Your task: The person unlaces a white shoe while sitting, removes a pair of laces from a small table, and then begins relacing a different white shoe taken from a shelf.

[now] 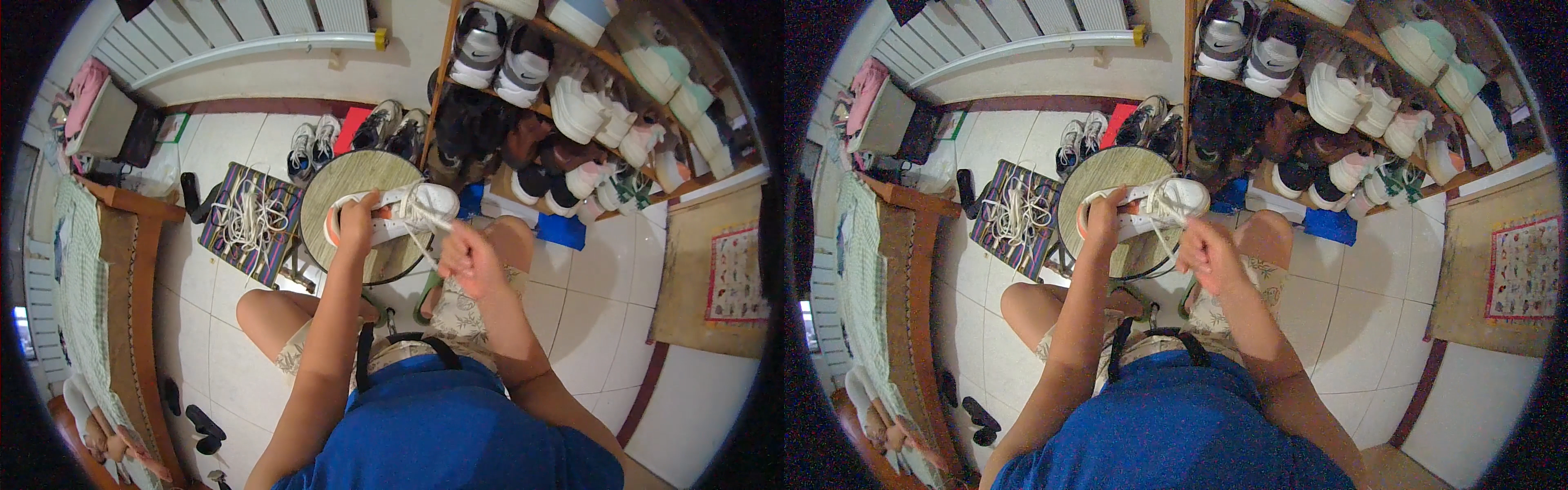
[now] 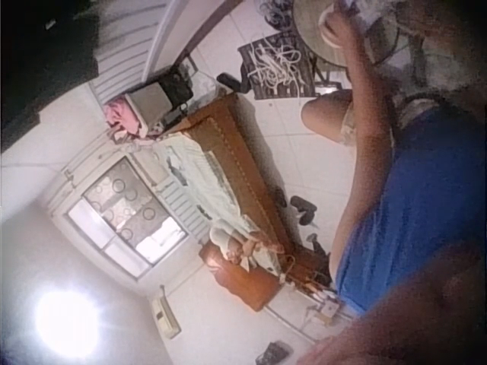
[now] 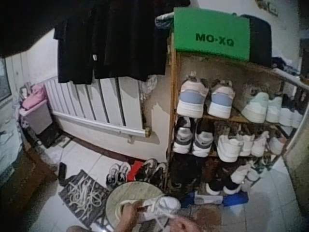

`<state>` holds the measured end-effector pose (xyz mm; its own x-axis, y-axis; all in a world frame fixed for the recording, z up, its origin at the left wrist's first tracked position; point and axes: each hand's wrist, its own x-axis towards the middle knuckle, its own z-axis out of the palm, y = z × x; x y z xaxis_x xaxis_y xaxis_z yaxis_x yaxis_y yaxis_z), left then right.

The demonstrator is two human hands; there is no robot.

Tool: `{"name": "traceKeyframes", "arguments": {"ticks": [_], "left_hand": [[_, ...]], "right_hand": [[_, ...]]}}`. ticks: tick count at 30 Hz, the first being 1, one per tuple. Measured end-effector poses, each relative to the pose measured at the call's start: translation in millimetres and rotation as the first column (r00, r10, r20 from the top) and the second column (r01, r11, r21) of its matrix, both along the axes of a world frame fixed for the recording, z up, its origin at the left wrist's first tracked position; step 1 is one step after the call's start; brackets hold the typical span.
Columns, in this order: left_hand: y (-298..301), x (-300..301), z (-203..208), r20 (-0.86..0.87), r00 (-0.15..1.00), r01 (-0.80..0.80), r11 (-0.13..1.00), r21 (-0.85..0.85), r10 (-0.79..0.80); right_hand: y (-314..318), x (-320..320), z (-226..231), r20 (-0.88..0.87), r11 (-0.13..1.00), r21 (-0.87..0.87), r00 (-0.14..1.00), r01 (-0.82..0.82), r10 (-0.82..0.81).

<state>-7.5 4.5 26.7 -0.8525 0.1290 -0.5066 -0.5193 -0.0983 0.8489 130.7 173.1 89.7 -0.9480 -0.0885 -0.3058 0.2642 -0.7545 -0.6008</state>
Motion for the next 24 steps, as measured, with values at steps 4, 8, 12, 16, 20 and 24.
{"name": "traceKeyframes", "arguments": {"ticks": [4,8,12,16,20,24], "left_hand": [[-0.9,-1.0,-6.6,0.012,1.000,0.028,1.000,-0.002,-0.028],[-2.5,3.6,-1.7,-0.024,0.999,0.046,0.999,0.028,-0.046],[-3.7,1.5,-0.3,-0.027,0.986,0.160,0.980,-0.116,-0.164],[0.2,3.7,-1.0,-0.042,0.997,0.060,0.998,-0.022,-0.060],[-1.4,4.6,1.8,-0.004,1.000,0.031,0.998,-0.059,-0.031],[-9.3,4.4,-8.6,0.011,0.995,0.101,0.989,-0.106,-0.101]], "right_hand": [[-27.4,22.9,-1.4,0.182,0.902,-0.053,0.884,-0.429,0.431],[-18.4,37.4,39.5,0.139,0.748,0.575,0.940,-0.332,0.310],[15.5,30.3,49.9,-0.308,0.839,0.539,0.945,0.081,0.107],[-8.0,36.2,44.9,0.022,0.681,0.718,0.982,-0.146,0.187],[-6.5,41.4,44.2,0.299,-0.049,0.918,0.609,-0.392,0.735],[33.1,46.1,84.8,0.083,0.554,0.694,0.815,-0.460,0.573]]}}
